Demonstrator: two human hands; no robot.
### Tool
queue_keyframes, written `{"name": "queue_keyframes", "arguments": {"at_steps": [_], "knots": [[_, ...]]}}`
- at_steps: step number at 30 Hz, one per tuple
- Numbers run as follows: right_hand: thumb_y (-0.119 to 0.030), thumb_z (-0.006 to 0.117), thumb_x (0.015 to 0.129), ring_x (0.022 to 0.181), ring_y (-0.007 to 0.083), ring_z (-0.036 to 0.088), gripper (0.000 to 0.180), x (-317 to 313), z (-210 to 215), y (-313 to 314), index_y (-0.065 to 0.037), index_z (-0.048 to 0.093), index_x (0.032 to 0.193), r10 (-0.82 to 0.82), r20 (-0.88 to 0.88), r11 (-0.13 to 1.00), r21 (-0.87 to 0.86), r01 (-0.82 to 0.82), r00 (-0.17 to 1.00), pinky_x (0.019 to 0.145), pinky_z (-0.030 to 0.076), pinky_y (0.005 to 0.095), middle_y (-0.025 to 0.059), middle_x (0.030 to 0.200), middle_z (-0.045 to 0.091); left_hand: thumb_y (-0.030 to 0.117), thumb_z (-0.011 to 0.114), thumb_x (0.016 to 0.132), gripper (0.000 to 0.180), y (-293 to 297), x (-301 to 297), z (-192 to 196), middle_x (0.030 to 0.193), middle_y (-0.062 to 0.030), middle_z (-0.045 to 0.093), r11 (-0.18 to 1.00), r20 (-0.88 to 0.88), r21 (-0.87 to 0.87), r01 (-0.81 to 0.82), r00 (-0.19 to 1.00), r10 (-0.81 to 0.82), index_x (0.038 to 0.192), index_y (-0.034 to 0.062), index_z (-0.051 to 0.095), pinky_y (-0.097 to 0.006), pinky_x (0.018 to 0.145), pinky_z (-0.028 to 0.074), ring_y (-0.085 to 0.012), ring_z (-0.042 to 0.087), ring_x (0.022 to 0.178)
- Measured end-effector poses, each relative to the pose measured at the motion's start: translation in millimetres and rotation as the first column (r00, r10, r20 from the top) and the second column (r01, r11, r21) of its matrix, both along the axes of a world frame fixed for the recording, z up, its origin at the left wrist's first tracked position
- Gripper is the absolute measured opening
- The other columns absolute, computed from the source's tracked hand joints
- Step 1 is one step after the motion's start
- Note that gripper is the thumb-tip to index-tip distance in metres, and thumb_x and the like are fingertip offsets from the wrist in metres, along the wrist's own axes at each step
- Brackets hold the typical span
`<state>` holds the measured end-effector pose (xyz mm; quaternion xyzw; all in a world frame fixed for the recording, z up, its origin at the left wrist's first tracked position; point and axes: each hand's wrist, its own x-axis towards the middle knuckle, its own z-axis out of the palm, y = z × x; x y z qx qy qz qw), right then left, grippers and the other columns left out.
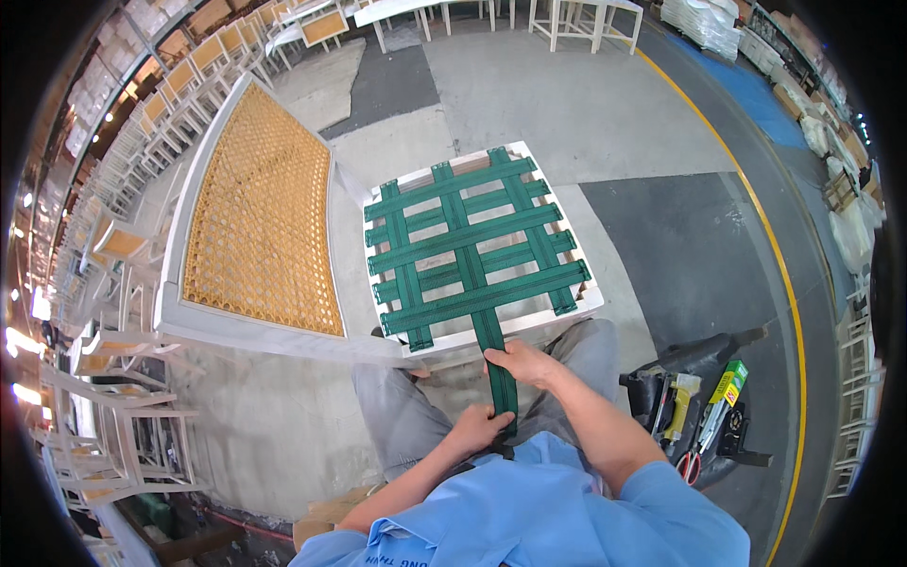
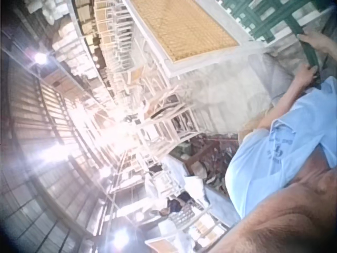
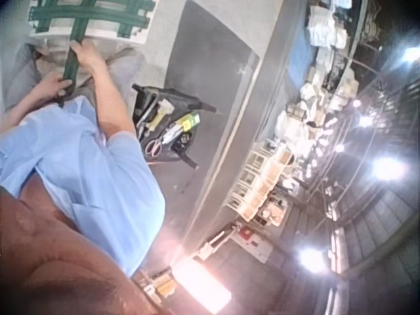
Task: The person weaves green plastic straps into a white chair seat frame, alternating over and under existing strands. They use a staple gun to secure the straps at the edges and trim excess material with scissors. The chair seat becomes progressively filled with a woven pattern.
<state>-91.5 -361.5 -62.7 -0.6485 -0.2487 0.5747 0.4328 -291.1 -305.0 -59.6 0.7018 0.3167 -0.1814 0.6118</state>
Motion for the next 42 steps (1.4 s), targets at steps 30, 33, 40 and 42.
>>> {"name": "queue_keyframes", "arguments": {"at_steps": [30, 33, 40, 42], "knots": [[-0.078, 0.028, 0.101, 0.069, 0.0209, 0.055, 0.076, -28.8, -41.3, 9.9, -0.010, 0.062, 0.095, -0.495, -0.868, 0.745, -0.398, 0.535, 0.043, 0.060, 0.041, 0.0332, 0.0004, 0.075, 0.055, 0.057, 0.072, 0.088, 0.090, 92.3, 104.6, 41.0, 0.171, -0.0099, 0.025, 0.204, 0.000, 0.971, 0.124, 0.855, -0.519, 0.164, 0.0284, 0.034, -0.070, 0.122, 0.019, -0.0455, 0.023, 0.155], [-0.061, 0.034, 0.106, 0.070, 0.0194, 0.057, 0.054, -11.8, -53.8, 21.2, -0.018, 0.064, 0.095, -0.280, -0.959, 0.817, -0.263, 0.513, -0.046, 0.063, 0.047, 0.0367, -0.0050, 0.073, 0.058, 0.057, 0.073, 0.088, 0.090, 92.8, 98.7, 42.2, 0.171, -0.0099, 0.025, 0.223, 0.007, 0.967, 0.120, 0.867, -0.497, 0.164, 0.0286, 0.034, -0.069, 0.122, 0.018, -0.0455, 0.023, 0.155], [-0.058, 0.036, 0.107, 0.073, 0.0200, 0.060, 0.051, 19.6, -97.4, 73.8, -0.017, 0.065, 0.100, -0.221, -0.962, 0.703, -0.272, 0.657, -0.161, 0.066, 0.050, 0.0393, -0.0032, 0.079, 0.061, 0.053, 0.071, 0.091, 0.088, 89.9, 106.7, 46.5, 0.173, -0.0113, 0.018, 0.265, 0.007, 0.952, 0.154, 0.852, -0.523, 0.164, 0.0239, 0.033, -0.069, 0.123, 0.015, -0.0477, 0.015, 0.157], [-0.058, 0.036, 0.107, 0.074, 0.0201, 0.060, 0.050, 20.5, -104.7, 84.0, -0.017, 0.065, 0.101, -0.278, -0.949, 0.658, -0.301, 0.690, -0.148, 0.066, 0.051, 0.0394, -0.0029, 0.080, 0.061, 0.051, 0.069, 0.094, 0.081, 85.5, 104.3, 46.6, 0.165, -0.0147, 0.035, 0.194, 0.066, 0.980, 0.041, 0.856, -0.512, 0.161, 0.0181, 0.038, -0.065, 0.119, 0.029, -0.0451, 0.033, 0.149]]}}
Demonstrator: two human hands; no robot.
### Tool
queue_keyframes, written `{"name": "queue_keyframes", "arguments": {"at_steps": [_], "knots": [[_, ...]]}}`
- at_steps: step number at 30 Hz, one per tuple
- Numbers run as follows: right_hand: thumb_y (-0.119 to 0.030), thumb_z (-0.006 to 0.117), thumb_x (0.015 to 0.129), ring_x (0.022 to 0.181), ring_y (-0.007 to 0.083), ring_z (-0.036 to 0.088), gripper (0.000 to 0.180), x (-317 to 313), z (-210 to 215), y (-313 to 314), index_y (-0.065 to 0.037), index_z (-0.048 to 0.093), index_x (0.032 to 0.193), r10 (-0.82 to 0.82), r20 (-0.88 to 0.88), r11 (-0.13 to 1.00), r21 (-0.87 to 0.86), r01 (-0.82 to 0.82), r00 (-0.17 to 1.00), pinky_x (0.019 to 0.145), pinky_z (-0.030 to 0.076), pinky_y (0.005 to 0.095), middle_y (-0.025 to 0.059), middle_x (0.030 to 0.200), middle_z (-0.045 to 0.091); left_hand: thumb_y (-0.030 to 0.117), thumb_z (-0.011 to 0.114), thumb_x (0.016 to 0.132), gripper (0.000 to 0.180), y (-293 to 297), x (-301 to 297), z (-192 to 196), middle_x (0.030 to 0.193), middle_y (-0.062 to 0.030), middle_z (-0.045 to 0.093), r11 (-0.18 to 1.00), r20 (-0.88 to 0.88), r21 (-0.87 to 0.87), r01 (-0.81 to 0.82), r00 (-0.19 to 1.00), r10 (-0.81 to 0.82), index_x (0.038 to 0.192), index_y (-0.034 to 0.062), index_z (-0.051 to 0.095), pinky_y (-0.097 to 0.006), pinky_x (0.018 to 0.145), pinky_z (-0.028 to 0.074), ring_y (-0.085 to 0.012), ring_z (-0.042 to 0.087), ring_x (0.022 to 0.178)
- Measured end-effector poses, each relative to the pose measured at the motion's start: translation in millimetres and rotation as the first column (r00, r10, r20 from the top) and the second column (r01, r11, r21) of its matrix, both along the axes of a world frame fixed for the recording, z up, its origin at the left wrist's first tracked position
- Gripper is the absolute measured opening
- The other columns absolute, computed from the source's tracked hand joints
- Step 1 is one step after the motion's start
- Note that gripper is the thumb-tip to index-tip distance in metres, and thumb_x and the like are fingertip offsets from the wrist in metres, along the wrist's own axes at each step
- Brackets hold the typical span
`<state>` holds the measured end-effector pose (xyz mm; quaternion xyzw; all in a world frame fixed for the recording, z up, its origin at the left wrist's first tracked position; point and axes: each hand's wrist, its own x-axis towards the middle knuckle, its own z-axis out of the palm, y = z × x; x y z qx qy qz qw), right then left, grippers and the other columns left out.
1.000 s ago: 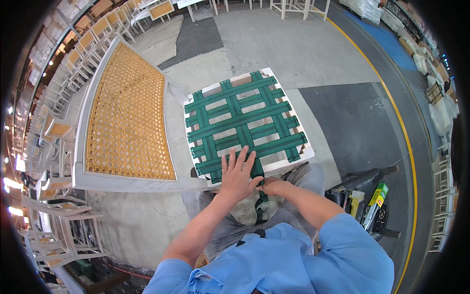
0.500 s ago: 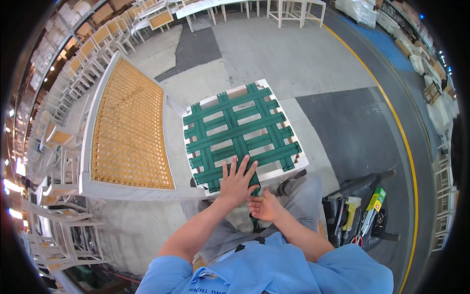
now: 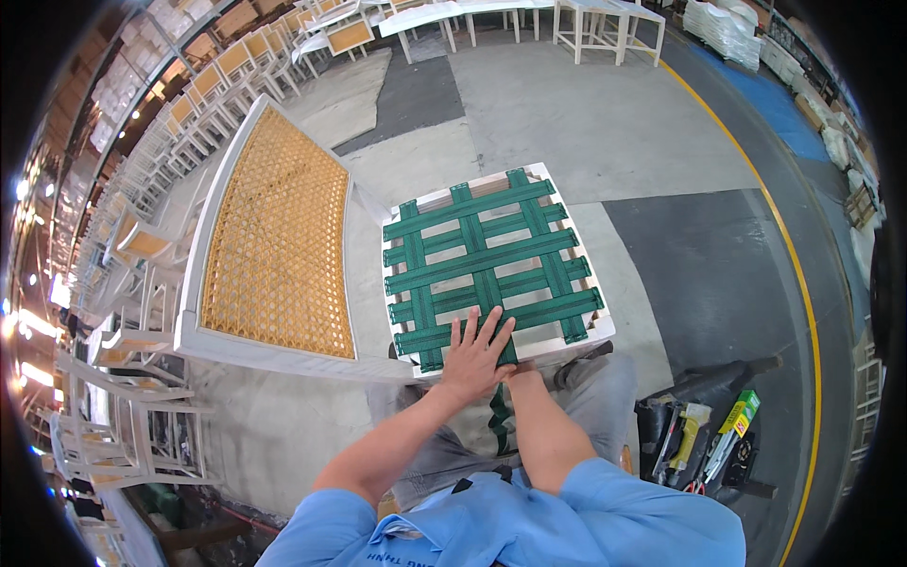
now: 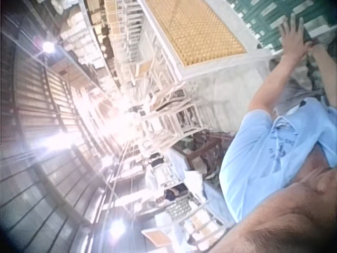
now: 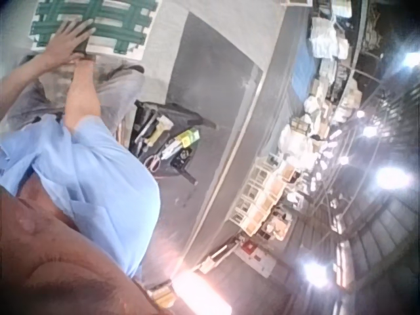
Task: The person weaves green plastic straps into a white chair seat frame, alternating over and under existing strands. They use a staple gun to secure the straps at the edges and trim excess material with scissors. The chair seat becomes progressively filled with a woven pattern.
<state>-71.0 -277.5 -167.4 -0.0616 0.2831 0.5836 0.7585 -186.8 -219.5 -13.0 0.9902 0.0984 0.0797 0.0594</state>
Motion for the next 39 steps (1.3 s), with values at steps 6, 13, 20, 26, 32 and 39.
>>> {"name": "queue_keyframes", "arguments": {"at_steps": [6, 13, 20, 26, 32, 39], "knots": [[-0.056, 0.037, 0.107, 0.076, 0.0203, 0.061, 0.048, 5.4, -33.3, -4.2, -0.017, 0.065, 0.103, -0.049, 0.040, 0.985, -0.164, 0.055, 0.998, 0.068, 0.051, 0.0396, -0.0019, 0.084, 0.062, 0.038, 0.056, 0.107, 0.040, -46.4, -46.5, -4.4, 0.095, -0.0107, 0.074, 0.316, -0.201, -0.915, -0.252, 0.962, 0.186, 0.127, 0.0041, 0.061, -0.043, 0.076, 0.056, -0.0279, 0.071, 0.085], [-0.054, 0.038, 0.108, 0.079, 0.0205, 0.062, 0.046, 11.3, -54.2, 2.2, -0.016, 0.065, 0.106, -0.045, 0.075, 0.950, -0.304, 0.066, 0.996, 0.070, 0.052, 0.0399, -0.0007, 0.088, 0.063, 0.035, 0.046, 0.111, 0.037, -25.7, -41.3, -106.4, 0.081, -0.0069, 0.073, -0.974, -0.565, -0.217, -0.062, 0.822, 0.073, 0.111, 0.0047, 0.068, -0.034, 0.059, 0.056, -0.0203, 0.067, 0.063], [-0.052, 0.039, 0.108, 0.082, 0.0207, 0.063, 0.045, 42.7, -76.2, 10.8, -0.015, 0.065, 0.109, -0.031, 0.123, 0.906, -0.415, 0.079, 0.992, 0.072, 0.053, 0.0402, 0.0005, 0.092, 0.064, 0.041, 0.054, 0.105, 0.044, -6.7, -1.0, -128.8, 0.107, -0.0141, 0.074, -0.994, -0.662, -0.101, 0.049, 0.742, 0.104, 0.121, 0.0011, 0.066, -0.041, 0.080, 0.067, -0.0300, 0.076, 0.095], [-0.050, 0.040, 0.108, 0.084, 0.0208, 0.064, 0.043, 45.4, -92.0, 10.7, -0.015, 0.065, 0.111, -0.029, 0.124, 0.866, -0.493, 0.087, 0.992, 0.073, 0.053, 0.0404, 0.0015, 0.096, 0.065, 0.045, 0.058, 0.099, 0.048, -6.6, 5.6, -135.5, 0.121, -0.0164, 0.070, -0.932, -0.683, 0.068, 0.357, 0.698, 0.217, 0.123, 0.0033, 0.063, -0.044, 0.076, 0.067, -0.0302, 0.073, 0.100], [-0.048, 0.041, 0.108, 0.086, 0.0210, 0.065, 0.042, 43.2, -108.9, 18.5, -0.014, 0.065, 0.114, -0.044, 0.116, 0.843, -0.529, 0.099, 0.992, 0.075, 0.054, 0.0406, 0.0025, 0.099, 0.066, 0.041, 0.059, 0.098, 0.044, -4.6, 18.1, -139.9, 0.116, -0.0162, 0.070, -0.916, -0.702, 0.080, 0.392, 0.675, 0.228, 0.120, 0.0032, 0.064, -0.042, 0.073, 0.066, -0.0280, 0.072, 0.095], [-0.046, 0.042, 0.109, 0.089, 0.0212, 0.066, 0.040, 50.9, -110.0, 32.8, -0.014, 0.065, 0.116, 0.001, 0.131, 0.841, -0.537, 0.070, 0.991, 0.077, 0.054, 0.0409, 0.0036, 0.103, 0.067, 0.036, 0.061, 0.097, 0.038, -4.1, 25.9, -145.3, 0.110, -0.0158, 0.070, -0.907, -0.710, 0.075, 0.414, 0.661, 0.243, 0.116, 0.0032, 0.066, -0.040, 0.070, 0.065, -0.0254, 0.070, 0.088]]}}
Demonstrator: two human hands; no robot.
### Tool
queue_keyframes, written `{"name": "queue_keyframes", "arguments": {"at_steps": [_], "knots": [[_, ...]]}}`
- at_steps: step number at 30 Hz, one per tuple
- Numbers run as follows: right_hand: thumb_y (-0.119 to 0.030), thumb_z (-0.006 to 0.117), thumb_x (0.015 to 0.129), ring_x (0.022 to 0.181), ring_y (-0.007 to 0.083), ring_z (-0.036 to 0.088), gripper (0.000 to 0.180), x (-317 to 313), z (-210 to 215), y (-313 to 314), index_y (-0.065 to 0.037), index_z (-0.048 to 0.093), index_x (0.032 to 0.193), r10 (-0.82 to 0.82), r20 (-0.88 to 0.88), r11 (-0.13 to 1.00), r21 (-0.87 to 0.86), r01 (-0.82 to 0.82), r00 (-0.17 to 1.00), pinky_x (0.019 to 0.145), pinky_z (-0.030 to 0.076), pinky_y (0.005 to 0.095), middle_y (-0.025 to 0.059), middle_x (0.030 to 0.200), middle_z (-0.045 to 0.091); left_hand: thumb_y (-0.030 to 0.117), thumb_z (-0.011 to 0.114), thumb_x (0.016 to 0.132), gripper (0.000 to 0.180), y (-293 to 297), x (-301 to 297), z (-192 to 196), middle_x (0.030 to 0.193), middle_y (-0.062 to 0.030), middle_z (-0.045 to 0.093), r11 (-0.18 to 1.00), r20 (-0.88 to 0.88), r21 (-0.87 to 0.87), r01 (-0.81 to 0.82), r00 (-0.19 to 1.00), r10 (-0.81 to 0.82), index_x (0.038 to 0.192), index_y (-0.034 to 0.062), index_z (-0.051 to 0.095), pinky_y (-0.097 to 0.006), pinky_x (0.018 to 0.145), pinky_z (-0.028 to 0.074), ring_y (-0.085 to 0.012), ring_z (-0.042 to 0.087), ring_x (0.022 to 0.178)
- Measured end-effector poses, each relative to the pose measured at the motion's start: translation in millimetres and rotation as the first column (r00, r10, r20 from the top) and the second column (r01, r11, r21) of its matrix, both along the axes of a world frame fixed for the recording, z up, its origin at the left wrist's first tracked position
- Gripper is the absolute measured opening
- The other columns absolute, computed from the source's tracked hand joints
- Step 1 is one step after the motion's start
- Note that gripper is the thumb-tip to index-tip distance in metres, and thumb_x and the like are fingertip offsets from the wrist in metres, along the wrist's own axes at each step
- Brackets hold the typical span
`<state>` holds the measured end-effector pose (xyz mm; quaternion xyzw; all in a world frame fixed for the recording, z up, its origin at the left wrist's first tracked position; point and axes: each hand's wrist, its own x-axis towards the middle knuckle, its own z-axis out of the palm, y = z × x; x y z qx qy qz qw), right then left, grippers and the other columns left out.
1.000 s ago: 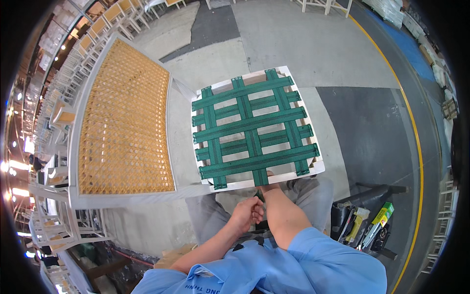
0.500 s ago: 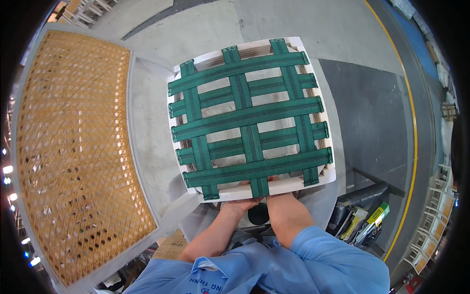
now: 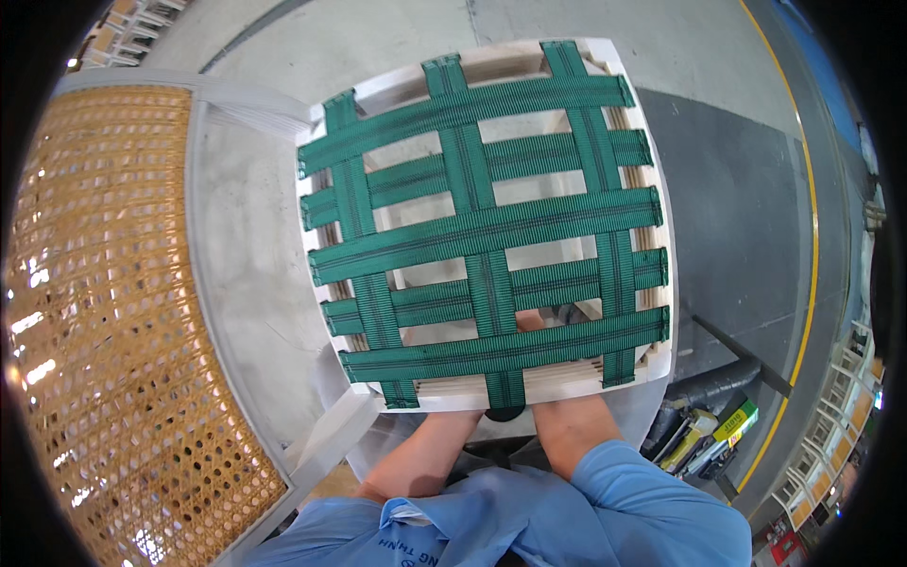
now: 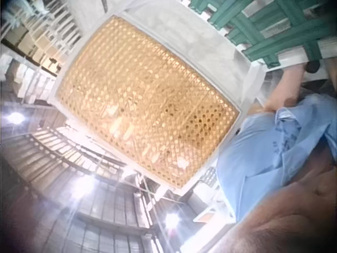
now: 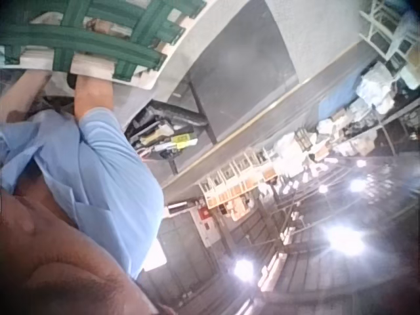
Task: The person weaves green plastic straps into a white chair seat frame, alternating over and under existing strands. They use a staple gun to secure the straps at the edges and trim excess material with scissors. The chair seat becomes progressively filled with a woven pattern.
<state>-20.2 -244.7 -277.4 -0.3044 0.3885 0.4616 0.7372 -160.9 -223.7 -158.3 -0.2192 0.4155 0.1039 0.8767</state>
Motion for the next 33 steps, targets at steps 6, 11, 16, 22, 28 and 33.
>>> {"name": "queue_keyframes", "arguments": {"at_steps": [6, 11, 16, 22, 28, 33], "knots": [[-0.044, 0.043, 0.109, 0.091, 0.0214, 0.067, 0.039, 5.6, 3.5, -8.5, -0.013, 0.065, 0.119, 0.033, 0.025, 0.999, -0.006, -0.032, 0.999, 0.078, 0.055, 0.0411, 0.0046, 0.107, 0.068, 0.032, 0.063, 0.097, 0.033, -6.4, 1.9, -0.8, 0.105, -0.0156, 0.070, 1.000, 0.012, 0.012, 0.004, 1.000, -0.004, 0.113, 0.0031, 0.067, -0.038, 0.067, 0.063, -0.0231, 0.069, 0.083], [-0.043, 0.044, 0.109, 0.093, 0.0215, 0.067, 0.039, 8.9, -1.3, 0.1, -0.013, 0.065, 0.121, 0.047, 0.042, 0.999, -0.004, -0.046, 0.998, 0.079, 0.056, 0.0413, 0.0054, 0.110, 0.068, 0.028, 0.064, 0.096, 0.029, -8.0, 3.9, -1.0, 0.101, -0.0153, 0.071, 1.000, 0.020, 0.024, -0.003, 1.000, 0.002, 0.110, 0.0030, 0.068, -0.036, 0.065, 0.063, -0.0213, 0.068, 0.079], [-0.041, 0.044, 0.109, 0.095, 0.0217, 0.068, 0.038, 3.7, -4.2, -8.6, -0.013, 0.065, 0.123, 0.026, 0.041, 1.000, 0.001, -0.026, 0.999, 0.081, 0.056, 0.0415, 0.0063, 0.113, 0.069, 0.025, 0.065, 0.095, 0.025, -7.9, 2.8, -3.3, 0.097, -0.0151, 0.071, 0.996, 0.016, 0.054, 0.067, 0.998, -0.068, 0.107, 0.0030, 0.069, -0.035, 0.062, 0.062, -0.0194, 0.066, 0.075], [-0.039, 0.045, 0.110, 0.097, 0.0218, 0.069, 0.037, -8.3, 30.0, -47.6, -0.012, 0.065, 0.125, 0.143, 0.164, 0.990, -0.003, -0.144, 0.976, 0.082, 0.057, 0.0417, 0.0073, 0.116, 0.070, 0.020, 0.067, 0.095, 0.020, -1.0, 9.3, -6.5, 0.092, -0.0148, 0.071, 0.985, 0.064, 0.124, 0.120, 0.990, -0.128, 0.104, 0.0029, 0.070, -0.033, 0.060, 0.060, -0.0171, 0.065, 0.070], [-0.033, 0.047, 0.111, 0.093, 0.0202, 0.071, 0.036, -46.1, 172.1, -163.9, -0.005, 0.065, 0.125, 0.624, 0.299, 0.780, -0.278, -0.560, 0.722, 0.080, 0.058, 0.0383, 0.0109, 0.111, 0.071, 0.016, 0.069, 0.094, 0.015, 10.4, 27.1, -40.2, 0.087, -0.0146, 0.071, 0.982, 0.120, 0.178, 0.069, 0.989, -0.091, 0.100, 0.0028, 0.071, -0.031, 0.057, 0.059, -0.0149, 0.063, 0.064], [-0.003, 0.062, 0.100, 0.084, 0.0143, 0.070, 0.016, -17.7, 259.0, -347.7, -0.005, 0.071, 0.113, 0.526, 0.644, 0.733, -0.674, 0.087, 0.556, 0.076, 0.058, 0.0296, 0.0067, 0.095, 0.073, 0.015, 0.069, 0.093, 0.015, 1.1, 45.5, -33.4, 0.081, -0.0130, 0.071, 0.977, 0.051, 0.191, 0.096, 0.993, -0.108, 0.093, 0.0008, 0.072, -0.027, 0.051, 0.056, -0.0121, 0.062, 0.057]]}}
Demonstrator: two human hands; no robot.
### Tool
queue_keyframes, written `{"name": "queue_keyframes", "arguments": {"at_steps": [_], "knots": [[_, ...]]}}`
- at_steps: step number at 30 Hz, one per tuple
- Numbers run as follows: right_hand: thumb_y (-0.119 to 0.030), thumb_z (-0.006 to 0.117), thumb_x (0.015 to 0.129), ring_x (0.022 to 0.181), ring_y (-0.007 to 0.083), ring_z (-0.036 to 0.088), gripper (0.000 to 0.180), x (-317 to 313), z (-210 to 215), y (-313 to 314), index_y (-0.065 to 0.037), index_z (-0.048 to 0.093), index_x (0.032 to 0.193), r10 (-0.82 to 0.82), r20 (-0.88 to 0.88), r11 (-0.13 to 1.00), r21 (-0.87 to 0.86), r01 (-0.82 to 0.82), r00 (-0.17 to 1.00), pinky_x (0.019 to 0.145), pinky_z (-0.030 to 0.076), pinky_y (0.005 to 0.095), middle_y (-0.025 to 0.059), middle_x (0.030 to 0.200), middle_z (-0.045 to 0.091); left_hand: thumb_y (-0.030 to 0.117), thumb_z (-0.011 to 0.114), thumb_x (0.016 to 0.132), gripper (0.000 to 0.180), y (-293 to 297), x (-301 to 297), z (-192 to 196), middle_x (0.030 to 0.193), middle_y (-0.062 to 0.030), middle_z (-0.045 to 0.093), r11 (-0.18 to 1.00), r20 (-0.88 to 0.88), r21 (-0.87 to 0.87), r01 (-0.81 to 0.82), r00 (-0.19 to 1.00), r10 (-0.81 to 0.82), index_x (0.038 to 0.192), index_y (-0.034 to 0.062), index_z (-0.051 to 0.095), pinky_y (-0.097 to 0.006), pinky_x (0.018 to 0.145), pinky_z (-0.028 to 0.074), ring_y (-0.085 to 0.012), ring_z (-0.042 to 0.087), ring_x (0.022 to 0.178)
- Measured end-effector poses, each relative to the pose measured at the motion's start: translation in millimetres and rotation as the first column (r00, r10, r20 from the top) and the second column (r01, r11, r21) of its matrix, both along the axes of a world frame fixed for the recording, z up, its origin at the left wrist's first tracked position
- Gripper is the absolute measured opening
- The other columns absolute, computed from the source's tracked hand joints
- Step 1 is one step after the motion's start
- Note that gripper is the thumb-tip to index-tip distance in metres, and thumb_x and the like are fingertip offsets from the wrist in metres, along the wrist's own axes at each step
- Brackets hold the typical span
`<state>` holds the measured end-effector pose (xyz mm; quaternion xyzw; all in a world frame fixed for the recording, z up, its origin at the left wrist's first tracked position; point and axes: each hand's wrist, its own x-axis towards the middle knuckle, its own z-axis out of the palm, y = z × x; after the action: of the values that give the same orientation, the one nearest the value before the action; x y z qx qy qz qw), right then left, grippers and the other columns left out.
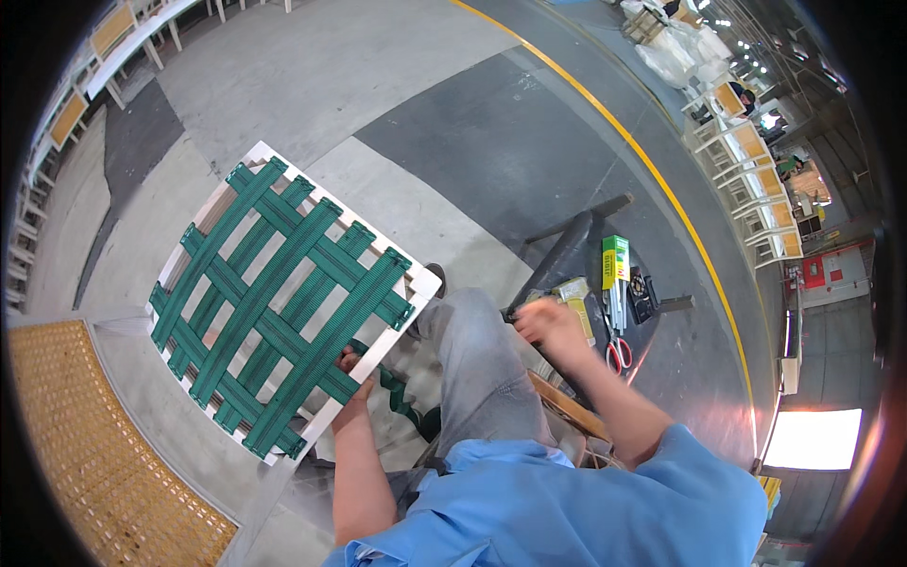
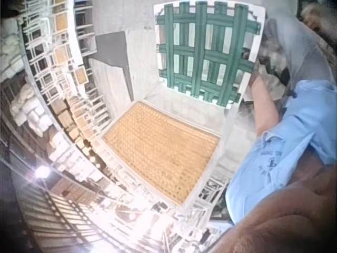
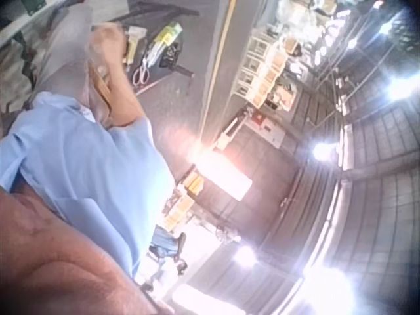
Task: The person weaves green plastic straps into a white chair seat frame, alternating over and under existing strands. They use a staple gun to secure the straps at the edges and trim excess material with scissors. The chair seat becomes progressively filled with a woven pattern.
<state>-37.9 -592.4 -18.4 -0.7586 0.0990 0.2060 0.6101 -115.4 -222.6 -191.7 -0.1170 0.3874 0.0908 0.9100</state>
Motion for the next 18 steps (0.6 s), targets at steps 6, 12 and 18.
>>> {"name": "queue_keyframes", "arguments": {"at_steps": [6, 12, 18], "knots": [[-0.015, 0.078, 0.081, 0.087, 0.0204, 0.070, 0.032, 7.8, -36.9, -162.5, -0.001, 0.071, 0.109, -0.053, -0.136, 0.655, -0.752, -0.068, 0.989, 0.077, 0.055, 0.0371, 0.0094, 0.096, 0.073, 0.024, 0.063, 0.096, 0.020, -11.6, 3.2, 22.4, 0.088, -0.0104, 0.072, 0.966, 0.118, -0.221, -0.133, 0.980, 0.162, 0.097, 0.0068, 0.072, -0.030, 0.058, 0.058, -0.0191, 0.068, 0.073], [-0.007, 0.080, 0.080, 0.085, 0.0206, 0.067, 0.036, 25.5, -68.1, -149.6, 0.001, 0.070, 0.114, 0.071, 0.057, 0.704, -0.710, -0.010, 0.996, 0.072, 0.054, 0.0377, 0.0079, 0.099, 0.072, 0.030, 0.065, 0.093, 0.027, -3.6, -8.4, 31.4, 0.104, -0.0132, 0.073, 0.549, -0.086, 0.788, 0.279, 0.933, -0.350, 0.106, 0.0070, 0.071, -0.038, 0.078, 0.058, -0.0265, 0.068, 0.094], [-0.008, 0.072, 0.086, 0.100, 0.0235, 0.060, 0.046, 47.9, -55.1, -97.8, 0.002, 0.059, 0.128, 0.259, 0.072, 0.887, -0.412, -0.208, 0.963, 0.087, 0.050, 0.0375, 0.0113, 0.114, 0.063, 0.037, 0.069, 0.087, 0.049, -5.2, -33.2, 50.3, 0.125, -0.0207, 0.070, -0.566, -0.583, 0.696, 0.443, 0.809, -0.083, 0.124, 0.0050, 0.068, -0.046, 0.105, 0.052, -0.0386, 0.066, 0.117]]}}
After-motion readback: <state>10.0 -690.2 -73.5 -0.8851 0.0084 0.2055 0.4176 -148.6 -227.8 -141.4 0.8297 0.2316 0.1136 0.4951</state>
